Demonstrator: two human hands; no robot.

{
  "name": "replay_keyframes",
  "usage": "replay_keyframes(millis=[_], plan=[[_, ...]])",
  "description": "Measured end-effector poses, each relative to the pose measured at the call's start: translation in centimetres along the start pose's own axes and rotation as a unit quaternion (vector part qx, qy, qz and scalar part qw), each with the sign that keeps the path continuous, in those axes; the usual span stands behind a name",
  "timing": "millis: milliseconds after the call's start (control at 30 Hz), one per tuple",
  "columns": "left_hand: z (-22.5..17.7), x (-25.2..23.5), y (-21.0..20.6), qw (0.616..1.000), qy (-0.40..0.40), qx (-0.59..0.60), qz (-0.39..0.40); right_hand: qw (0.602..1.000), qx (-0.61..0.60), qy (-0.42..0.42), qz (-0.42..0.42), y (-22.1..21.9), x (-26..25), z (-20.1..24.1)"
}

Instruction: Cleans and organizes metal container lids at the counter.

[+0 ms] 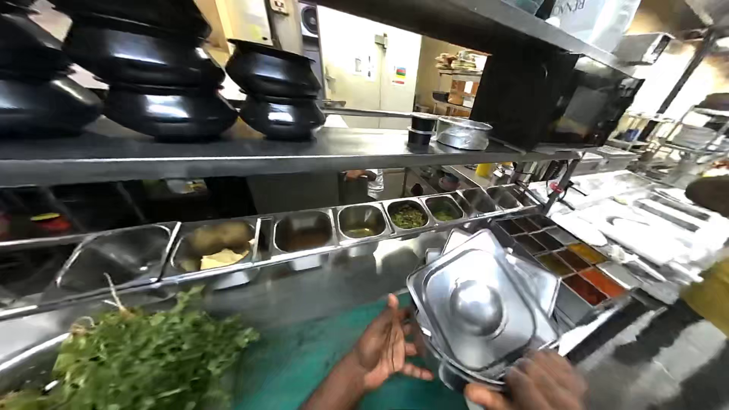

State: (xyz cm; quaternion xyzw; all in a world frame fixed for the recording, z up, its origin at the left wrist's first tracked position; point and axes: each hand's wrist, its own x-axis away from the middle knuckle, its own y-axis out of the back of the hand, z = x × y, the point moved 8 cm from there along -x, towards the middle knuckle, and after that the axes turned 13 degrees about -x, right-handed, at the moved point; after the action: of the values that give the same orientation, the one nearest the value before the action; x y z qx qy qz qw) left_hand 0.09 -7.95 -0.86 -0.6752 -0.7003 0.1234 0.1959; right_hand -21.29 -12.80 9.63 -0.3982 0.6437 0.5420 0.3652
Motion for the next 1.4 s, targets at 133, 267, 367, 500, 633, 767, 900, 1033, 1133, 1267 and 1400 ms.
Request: replay_keyframes(millis=[133,267,367,500,633,767,900,1033,1133,1267,1400], plan=[[7.0,-4.4,0.3,0.976,0.068,-0.033,-0.204,0.993,-0.119,0.004,0.020,-3.3,9.0,-5.5],[11.7,-3.1,0.7,0.920,0.049,0.016,-0.387,0.969,-0.247,-0.027,0.007,-6.5,13.5,-9.3],[12.5,-0.2,0.9,0.861,0.024,0.036,-0.506,0.950,-0.243,-0.177,0.090,-9.4,11.3,-12.7],[13.2,3.2,1.9,0.794,-0.010,0.052,-0.606,0.837,-0.342,-0.283,0.320,-17.9,9.4,-13.4],[12.5,6.2,4.3,0.758,-0.015,0.040,-0.651,0.668,-0.578,-0.343,0.320,-19.4,7.2,-11.8],[11.1,10.5,7.2,0.720,0.018,0.027,-0.693,0.836,-0.473,-0.207,0.185,-11.9,5.3,-18.1],[10.2,13.1,9.7,0.661,0.072,-0.069,-0.743,0.942,-0.234,-0.106,0.215,-12.7,14.3,-20.1],[6.7,14.1,7.4,0.593,-0.023,-0.241,-0.768,0.872,-0.231,-0.156,0.402,-15.7,24.2,-19.5],[2.1,7.1,0.1,0.596,-0.221,-0.392,-0.665,0.829,-0.229,-0.273,0.430,-13.9,26.4,-21.9],[7.7,-11.0,-4.0,0.794,0.004,-0.490,-0.360,0.843,-0.095,-0.400,0.346,-10.1,28.7,-29.0],[12.4,-19.8,-0.1,0.701,0.298,-0.564,-0.319,0.815,-0.159,-0.484,0.276,-9.9,27.3,-32.1]])
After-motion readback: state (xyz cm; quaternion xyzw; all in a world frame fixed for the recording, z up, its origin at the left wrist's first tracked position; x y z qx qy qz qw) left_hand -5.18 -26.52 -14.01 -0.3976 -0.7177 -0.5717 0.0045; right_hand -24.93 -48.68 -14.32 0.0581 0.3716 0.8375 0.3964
